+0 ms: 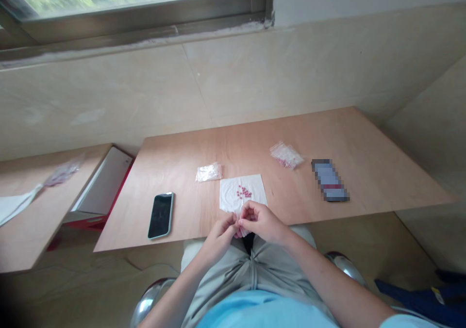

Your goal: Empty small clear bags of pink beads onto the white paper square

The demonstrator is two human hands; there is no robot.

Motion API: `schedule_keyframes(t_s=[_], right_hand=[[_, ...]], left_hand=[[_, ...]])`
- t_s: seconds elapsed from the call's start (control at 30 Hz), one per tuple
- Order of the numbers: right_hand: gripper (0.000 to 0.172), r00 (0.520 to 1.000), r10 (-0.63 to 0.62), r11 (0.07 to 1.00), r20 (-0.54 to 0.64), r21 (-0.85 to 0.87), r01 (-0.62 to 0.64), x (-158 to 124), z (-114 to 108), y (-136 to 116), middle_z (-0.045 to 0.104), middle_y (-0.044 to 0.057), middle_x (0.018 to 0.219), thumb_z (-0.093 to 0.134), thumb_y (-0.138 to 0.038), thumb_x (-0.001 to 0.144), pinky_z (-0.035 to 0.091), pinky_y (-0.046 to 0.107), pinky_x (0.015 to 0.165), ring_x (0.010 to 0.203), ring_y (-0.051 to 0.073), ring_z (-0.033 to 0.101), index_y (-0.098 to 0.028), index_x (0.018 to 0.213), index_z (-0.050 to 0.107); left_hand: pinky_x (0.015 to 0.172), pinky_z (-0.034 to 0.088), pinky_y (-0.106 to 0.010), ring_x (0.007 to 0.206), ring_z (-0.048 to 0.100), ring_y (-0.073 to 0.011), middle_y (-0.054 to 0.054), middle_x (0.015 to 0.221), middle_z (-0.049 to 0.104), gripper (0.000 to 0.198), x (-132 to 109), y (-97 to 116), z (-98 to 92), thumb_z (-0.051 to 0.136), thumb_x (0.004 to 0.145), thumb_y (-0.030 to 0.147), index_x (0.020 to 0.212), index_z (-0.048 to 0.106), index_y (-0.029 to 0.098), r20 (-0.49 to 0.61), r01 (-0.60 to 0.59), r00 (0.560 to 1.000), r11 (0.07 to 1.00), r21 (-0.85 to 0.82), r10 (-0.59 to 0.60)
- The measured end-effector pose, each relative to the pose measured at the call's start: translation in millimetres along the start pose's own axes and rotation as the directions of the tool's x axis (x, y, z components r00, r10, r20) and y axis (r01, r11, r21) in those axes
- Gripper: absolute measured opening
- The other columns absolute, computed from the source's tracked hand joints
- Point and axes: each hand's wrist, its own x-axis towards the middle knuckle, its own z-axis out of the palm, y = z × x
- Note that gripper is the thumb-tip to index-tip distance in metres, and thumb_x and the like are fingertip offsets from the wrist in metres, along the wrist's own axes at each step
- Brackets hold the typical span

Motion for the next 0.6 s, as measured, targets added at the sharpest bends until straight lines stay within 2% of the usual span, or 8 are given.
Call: schedule_keyframes(t_s=[0.1, 0.27, 0.47, 0.6], right_hand=[[0.034, 1.000, -0.016, 1.000, 0.024, -0.024, 0.016, -2.2, 0.1, -5.5, 0.066, -0.001, 0.080, 0.080, -0.039, 0.082, 0.052, 0.030, 0.071, 0.073, 0.016, 0.067, -0.020, 0.089, 0.053], [0.040, 1.000, -0.016, 1.000, 0.016, 0.020, 0.016, -4.2, 1.9, -13.8, 0.060, -0.003, 0.081, 0.082, -0.040, 0.079, 0.051, 0.029, 0.070, 0.072, 0.014, 0.064, -0.021, 0.087, 0.048], [0.039, 0.999, -0.053, 0.999, -0.001, 0.012, 0.053, -3.8, 4.4, -9.1, 0.056, -0.003, 0.081, 0.080, -0.037, 0.081, 0.049, 0.028, 0.069, 0.071, 0.013, 0.059, -0.021, 0.083, 0.044], [0.035, 0.997, -0.071, 0.995, -0.013, -0.069, 0.070, -5.3, 5.7, -3.9, 0.056, -0.003, 0.081, 0.076, -0.035, 0.082, 0.047, 0.028, 0.069, 0.071, 0.013, 0.057, -0.022, 0.082, 0.044]], left_hand=[[0.068, 0.043, -0.027, 0.071, 0.056, -0.0154, -0.002, 0.071, 0.060, 0.031, 0.1, 1.8, 0.8, 0.051, 0.097, 0.038, 0.075, 0.057, 0.016, -0.050, 0.007, 0.999, 0.999, 0.046, -0.005], [0.068, 0.043, -0.027, 0.069, 0.056, -0.0153, -0.002, 0.070, 0.059, 0.037, 2.7, 1.2, 0.8, 0.050, 0.098, 0.044, 0.075, 0.058, 0.016, -0.046, -0.028, 0.999, 0.999, 0.039, 0.029], [0.069, 0.043, -0.026, 0.067, 0.054, -0.0139, -0.001, 0.070, 0.060, 0.030, 1.3, 5.8, 2.4, 0.053, 0.095, 0.036, 0.072, 0.055, 0.017, -0.051, -0.052, 0.997, 0.998, 0.026, 0.054], [0.071, 0.043, -0.026, 0.071, 0.055, -0.0150, -0.001, 0.070, 0.061, 0.020, 0.5, 8.4, 2.7, 0.055, 0.087, 0.028, 0.071, 0.057, 0.017, -0.048, -0.049, 0.997, 0.995, 0.085, 0.053]])
